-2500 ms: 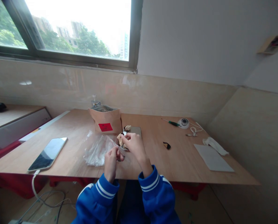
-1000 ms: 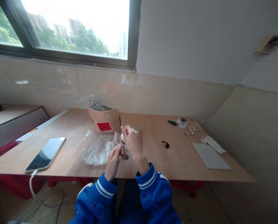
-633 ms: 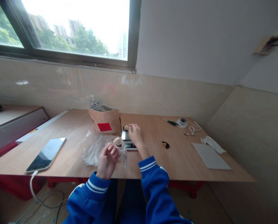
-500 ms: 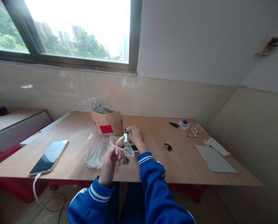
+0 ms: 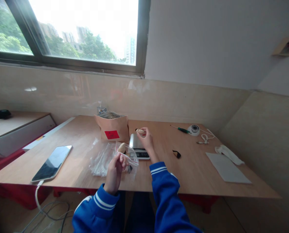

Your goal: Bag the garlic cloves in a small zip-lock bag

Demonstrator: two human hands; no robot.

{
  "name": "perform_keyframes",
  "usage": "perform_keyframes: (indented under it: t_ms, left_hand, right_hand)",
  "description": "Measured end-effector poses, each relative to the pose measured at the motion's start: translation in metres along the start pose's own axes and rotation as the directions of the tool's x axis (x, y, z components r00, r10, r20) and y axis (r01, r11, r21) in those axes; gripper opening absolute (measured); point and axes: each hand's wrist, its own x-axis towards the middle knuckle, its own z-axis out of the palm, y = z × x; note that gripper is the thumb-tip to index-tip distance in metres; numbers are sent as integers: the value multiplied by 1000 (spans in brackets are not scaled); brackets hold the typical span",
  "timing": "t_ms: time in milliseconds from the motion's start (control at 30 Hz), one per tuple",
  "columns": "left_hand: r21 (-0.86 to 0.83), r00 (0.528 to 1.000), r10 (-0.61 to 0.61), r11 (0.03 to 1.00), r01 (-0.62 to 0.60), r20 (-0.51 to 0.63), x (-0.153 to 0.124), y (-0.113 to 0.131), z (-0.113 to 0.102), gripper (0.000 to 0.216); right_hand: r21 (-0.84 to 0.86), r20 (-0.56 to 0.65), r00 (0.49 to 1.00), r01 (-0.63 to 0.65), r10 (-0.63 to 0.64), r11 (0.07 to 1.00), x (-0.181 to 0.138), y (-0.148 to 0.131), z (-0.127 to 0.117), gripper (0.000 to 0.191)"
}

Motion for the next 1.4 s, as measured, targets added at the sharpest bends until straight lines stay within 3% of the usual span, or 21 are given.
perform_keyframes:
  t_ms: [67, 133, 167, 200, 233, 300, 367, 500, 567, 700, 800, 900, 1067, 1167, 1233, 1267, 1300, 1400]
  left_hand:
    - [15, 1000, -3, 1000, 4, -15, 3, -2, -1, 38]
    - [31, 1000, -5, 1000, 6, -13, 8, -2, -2, 39]
    - [44, 1000, -5, 999, 6, -3, 10, -2, -3, 40]
    - [61, 1000, 2, 998, -3, 13, 12, -1, -3, 40]
    - [77, 999, 19, 997, -21, 29, 14, -1, -3, 41]
    - [91, 996, 67, 993, -71, 52, 17, 0, -4, 41]
    - [73, 993, 104, 991, -108, 56, 18, -1, -4, 41]
    - [18, 993, 116, 993, -117, 29, 16, -3, -4, 39]
    - [10, 992, 127, 992, -127, 16, 15, -3, -3, 39]
    - [33, 990, 139, 990, -140, 38, 11, -5, -2, 40]
    - [54, 989, 141, 988, -143, 51, 9, -7, -2, 40]
    - [89, 989, 127, 987, -134, 81, 10, -8, -4, 40]
    - [281, 980, 49, 954, -103, 192, 10, -8, -10, 46]
    - [465, 971, 238, 858, -220, 22, 10, -8, -18, 47]
    - [569, 885, 446, 766, -300, -134, 14, -9, -24, 37]
    - [601, 845, 507, 734, -317, -173, 17, -9, -27, 34]
    - [613, 836, 521, 721, -323, -173, 21, -10, -30, 37]
    - [540, 939, 345, 787, -298, 14, 33, -11, -33, 41]
  right_hand:
    - [171, -139, 990, 11, 13, 985, -3, -27, -20, 36]
    - [191, -159, 986, 87, -57, 978, -9, -57, -44, 38]
    - [154, -74, 990, 127, -116, 980, -14, -72, -56, 37]
    - [102, 102, 978, 172, -182, 980, -18, -84, -66, 37]
    - [78, 295, 929, 211, -225, 974, -23, -94, -75, 39]
    - [82, 528, 819, 211, -222, 974, -30, -104, -88, 46]
    - [97, 572, 801, 147, -176, 984, -33, -104, -94, 45]
    - [68, 478, 871, 95, -116, 993, -39, -94, -90, 32]
    - [48, 531, 840, 105, -114, 993, -46, -90, -83, 32]
    - [38, 683, 725, 87, -89, 996, -65, -82, -70, 43]
    - [72, 719, 693, 5, -55, 997, -72, -75, -67, 40]
    - [108, 703, 709, -26, -58, 994, -74, -70, -69, 31]
    - [221, 529, 849, -139, 1, 965, -83, -59, -64, 25]
    - [360, 379, 921, -234, 88, 903, -92, -50, -57, 27]
    - [455, 299, 944, -272, 142, 848, -98, -43, -53, 36]
    - [496, 270, 947, -290, 172, 818, -100, -40, -51, 43]
    - [531, 252, 946, -311, 203, 788, -103, -38, -49, 50]
    - [604, 224, 930, -366, 291, 708, -110, -31, -39, 56]
